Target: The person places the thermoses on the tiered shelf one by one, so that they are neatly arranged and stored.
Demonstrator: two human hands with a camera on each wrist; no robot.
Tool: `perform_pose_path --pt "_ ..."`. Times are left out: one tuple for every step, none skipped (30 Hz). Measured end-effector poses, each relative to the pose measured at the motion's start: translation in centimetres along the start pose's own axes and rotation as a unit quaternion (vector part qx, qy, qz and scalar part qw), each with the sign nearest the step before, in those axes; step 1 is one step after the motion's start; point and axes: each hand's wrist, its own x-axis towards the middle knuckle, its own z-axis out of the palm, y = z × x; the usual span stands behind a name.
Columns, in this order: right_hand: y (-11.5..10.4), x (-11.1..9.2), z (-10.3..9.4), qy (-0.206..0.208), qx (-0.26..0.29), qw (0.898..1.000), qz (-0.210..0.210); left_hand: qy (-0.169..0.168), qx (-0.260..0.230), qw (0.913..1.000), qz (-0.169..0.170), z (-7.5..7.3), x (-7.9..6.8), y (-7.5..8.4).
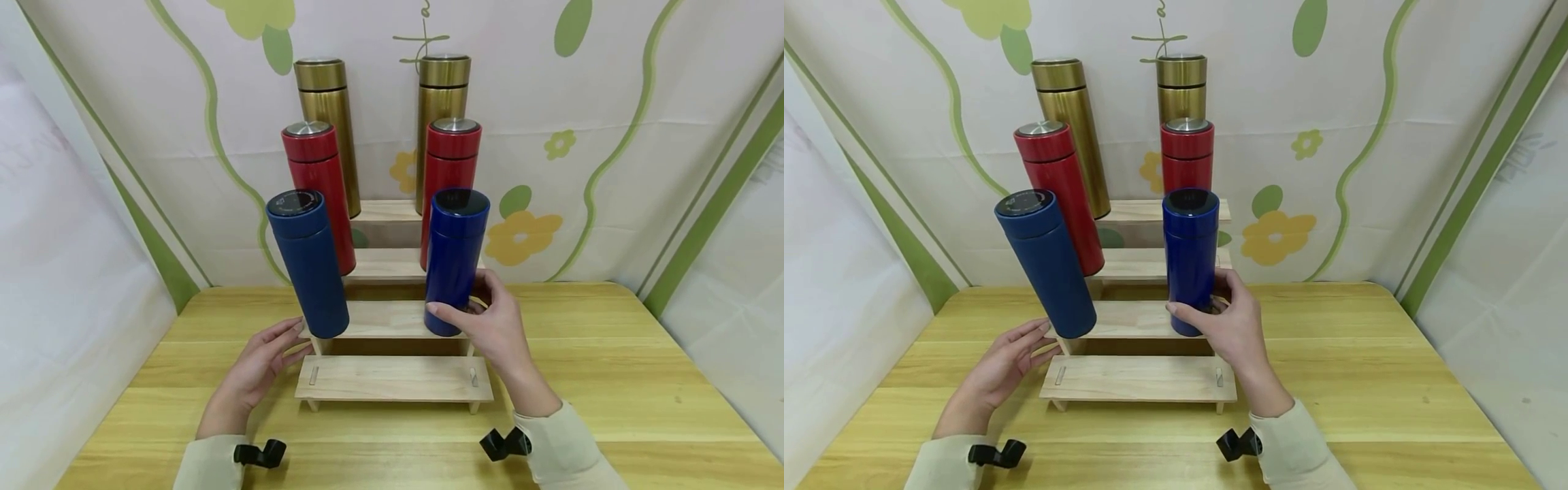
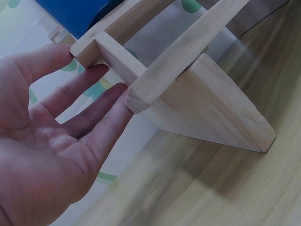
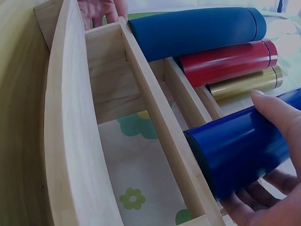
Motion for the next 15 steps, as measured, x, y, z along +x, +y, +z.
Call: perform_pose_path --pt "0.0 0.0 0.0 0.000 0.001 1.000 0.000 0.001 -0.001 1.0000 0.001 0.0 0.0 0.0" --pt "0.0 -0.1 0.0 0.001 0.001 1.000 0.001 0.001 -0.001 1.0000 0.002 0.0 0.0 0.0" --pt "0.0 -0.1 0.0 0.000 0.001 1.000 0.001 0.000 -0.001 1.0000 0.003 0.0 0.0 0.0" --pt "0.0 -0.1 0.0 0.000 0.001 1.000 0.001 -0.002 0.000 1.0000 0.004 -0.1 0.0 0.0" --pt "0.0 -0.1 0.0 -0.002 0.001 1.000 0.001 -0.003 0.001 1.0000 0.004 -0.1 0.0 0.0" --pt "0.0 -0.1 0.0 -0.004 0.002 1.000 0.000 -0.008 0.003 0.9999 0.006 -0.2 0.1 0.0" --pt "0.1 -0.1 -0.1 -0.007 -0.001 1.000 0.000 -0.010 0.004 0.9999 0.009 -0.2 0.1 0.1" --pt "0.1 0.0 -0.2 -0.011 -0.005 1.000 0.000 -0.015 0.005 0.9998 0.011 -0.3 0.2 0.1" --pt "0.1 0.0 -0.3 -0.016 -0.005 1.000 0.000 -0.018 0.008 0.9997 0.012 -0.4 0.3 0.1" --pt "0.2 0.0 -0.5 -0.023 -0.007 1.000 0.000 -0.022 0.013 0.9996 0.013 -0.5 0.3 0.1" --pt "0.3 0.1 -0.7 -0.031 -0.006 1.000 0.001 -0.025 0.020 0.9994 0.014 -0.7 0.4 0.1" --pt "0.5 0.1 -1.0 -0.039 -0.006 0.999 0.001 -0.026 0.027 0.9992 0.015 -0.8 0.4 0.2" --pt "0.6 0.1 -1.4 -0.046 -0.009 0.999 0.000 -0.025 0.036 0.9989 0.017 -1.0 0.4 0.2" --pt "0.8 0.2 -1.8 -0.054 -0.011 0.998 -0.002 -0.025 0.049 0.9983 0.019 -1.3 0.3 0.3" --pt "0.9 0.2 -2.3 -0.059 -0.018 0.998 -0.008 -0.022 0.061 0.9977 0.022 -1.6 0.3 0.4"
